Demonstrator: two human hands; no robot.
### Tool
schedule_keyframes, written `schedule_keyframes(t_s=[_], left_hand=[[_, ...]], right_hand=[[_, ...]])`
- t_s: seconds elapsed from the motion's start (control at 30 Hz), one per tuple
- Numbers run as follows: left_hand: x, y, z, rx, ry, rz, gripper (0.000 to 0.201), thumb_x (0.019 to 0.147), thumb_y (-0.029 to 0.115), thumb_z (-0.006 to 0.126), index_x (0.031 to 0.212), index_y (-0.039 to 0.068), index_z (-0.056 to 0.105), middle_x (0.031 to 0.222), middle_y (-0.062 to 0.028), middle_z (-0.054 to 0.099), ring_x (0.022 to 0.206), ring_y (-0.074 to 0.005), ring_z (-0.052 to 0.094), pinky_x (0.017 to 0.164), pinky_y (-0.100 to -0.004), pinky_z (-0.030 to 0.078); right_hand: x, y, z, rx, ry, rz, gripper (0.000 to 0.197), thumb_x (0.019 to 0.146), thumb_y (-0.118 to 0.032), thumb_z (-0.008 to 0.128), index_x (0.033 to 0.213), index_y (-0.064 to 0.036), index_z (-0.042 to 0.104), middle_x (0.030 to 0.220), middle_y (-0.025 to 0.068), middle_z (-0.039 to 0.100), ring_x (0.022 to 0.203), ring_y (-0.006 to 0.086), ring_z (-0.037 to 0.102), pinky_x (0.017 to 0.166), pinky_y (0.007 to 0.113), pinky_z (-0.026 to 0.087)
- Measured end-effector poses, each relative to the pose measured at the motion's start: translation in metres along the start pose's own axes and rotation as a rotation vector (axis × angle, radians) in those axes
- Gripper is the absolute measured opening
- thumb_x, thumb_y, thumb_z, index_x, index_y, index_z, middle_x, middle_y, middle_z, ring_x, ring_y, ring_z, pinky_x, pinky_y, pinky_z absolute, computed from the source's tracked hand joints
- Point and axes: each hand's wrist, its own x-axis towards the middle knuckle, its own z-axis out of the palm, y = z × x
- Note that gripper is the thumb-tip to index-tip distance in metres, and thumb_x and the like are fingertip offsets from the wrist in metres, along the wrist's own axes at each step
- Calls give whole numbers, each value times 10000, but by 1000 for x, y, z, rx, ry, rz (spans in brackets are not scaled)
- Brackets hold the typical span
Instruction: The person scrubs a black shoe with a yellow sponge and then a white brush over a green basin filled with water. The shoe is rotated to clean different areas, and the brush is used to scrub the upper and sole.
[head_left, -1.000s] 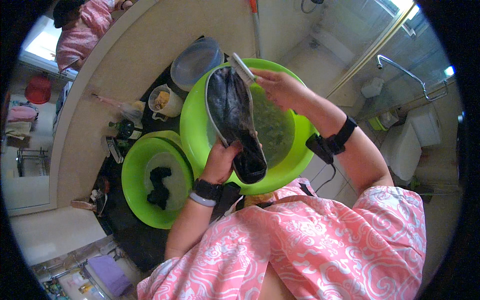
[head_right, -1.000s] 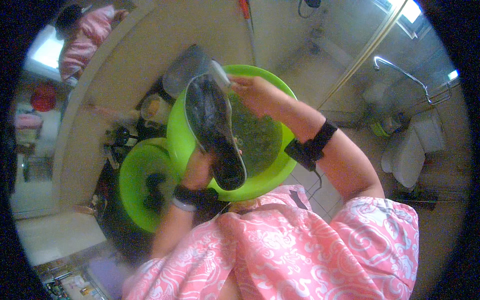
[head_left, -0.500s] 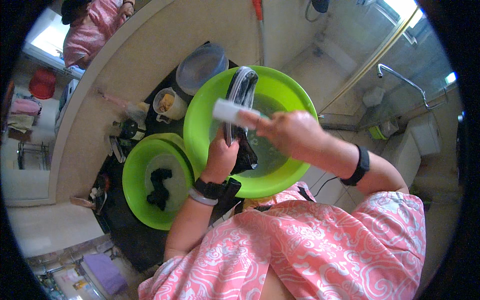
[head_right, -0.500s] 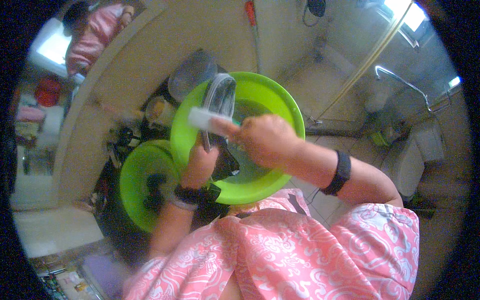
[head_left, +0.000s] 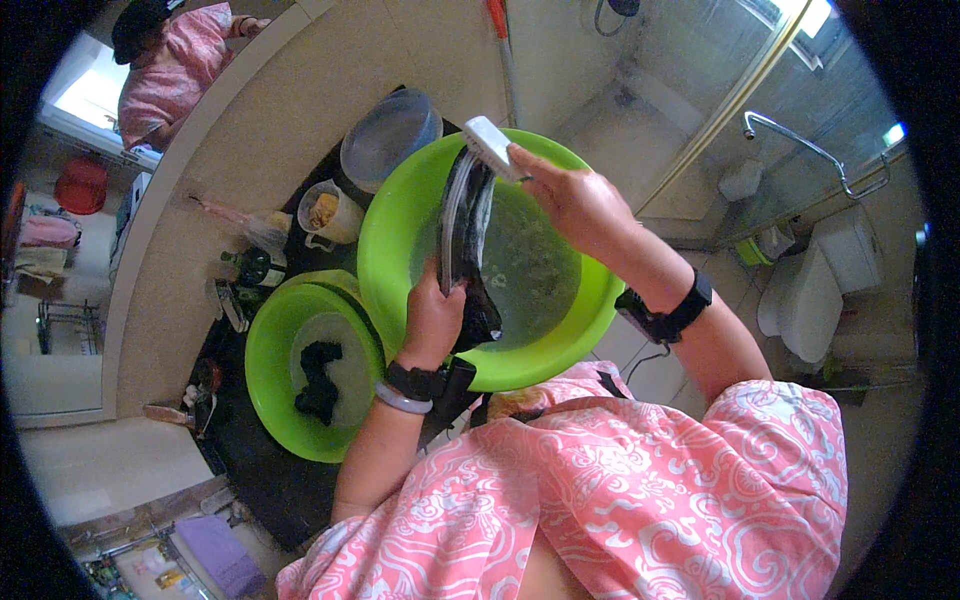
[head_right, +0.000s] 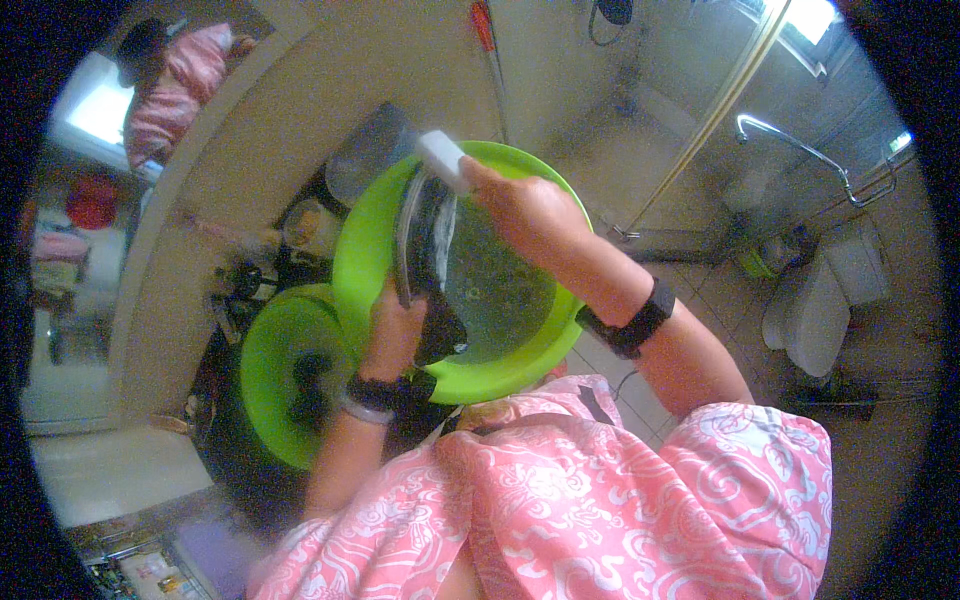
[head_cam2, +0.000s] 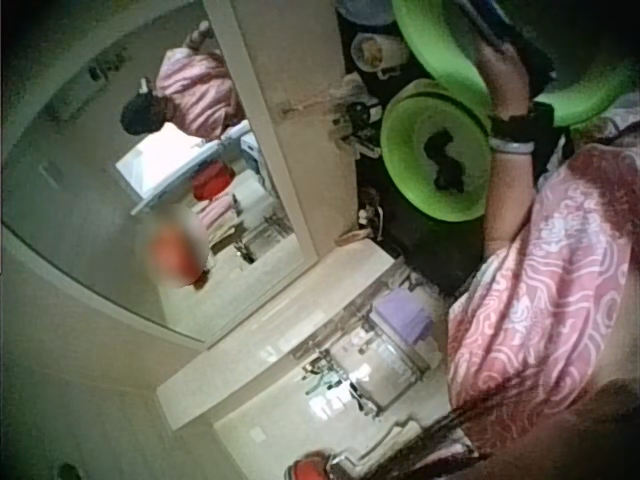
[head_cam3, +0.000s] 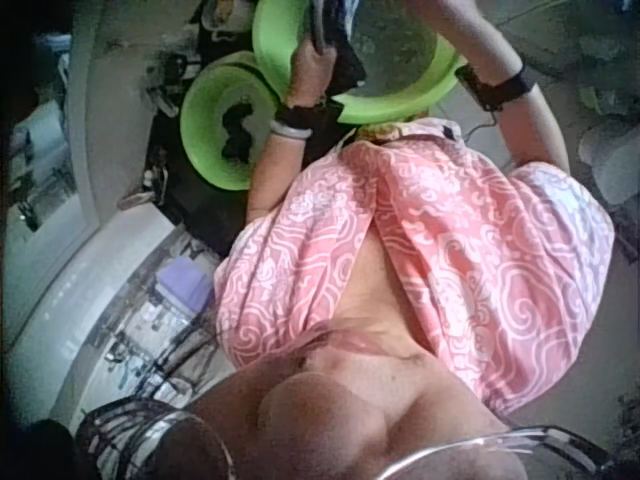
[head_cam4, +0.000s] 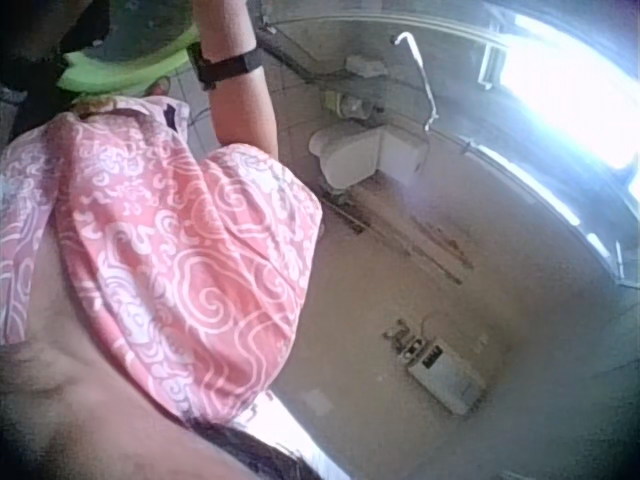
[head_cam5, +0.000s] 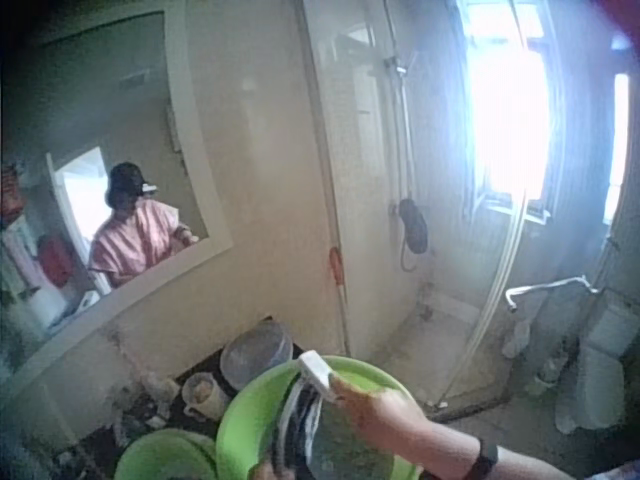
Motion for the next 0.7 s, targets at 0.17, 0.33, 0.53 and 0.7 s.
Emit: schedule_keyframes(t_s=[0.17, 0.33, 0.53, 0.7], left_hand=[[12, -23, 4, 77, 95, 227, 271, 847, 78, 596, 1105, 3, 561, 954, -261, 630, 920, -437, 603, 774, -432, 497], [12, -13, 2, 64, 25, 118, 340, 859, 67, 578, 1190, 13, 524, 1008, -255, 635, 979, -437, 600, 809, -446, 492], [6, 3, 5, 10, -12, 75, 421, 849, 65, 577, 1250, -18, 483, 1087, -269, 614, 1014, -435, 595, 855, -433, 477], [11, -17, 7, -36, -127, 43, 436, 843, 73, 585, 1257, -18, 486, 1100, -257, 618, 1037, -414, 599, 878, -419, 473]], right_hand=[[-52, -53, 5, -261, -369, -139, 542, 969, -277, 459, 1468, -401, 287, 777, 134, 645, 651, 321, 676, 513, 443, 528], [-36, -49, -9, -348, -270, -136, 540, 950, -267, 484, 1459, -351, 322, 708, 114, 633, 580, 310, 661, 454, 447, 511], [-11, -27, -10, -235, -85, -3, 521, 959, -312, 501, 1451, -368, 338, 742, 113, 671, 634, 297, 677, 481, 425, 511], [-53, -50, 6, -315, -513, -210, 600, 950, -266, 495, 1480, -400, 247, 704, 107, 596, 588, 302, 660, 465, 429, 504]])
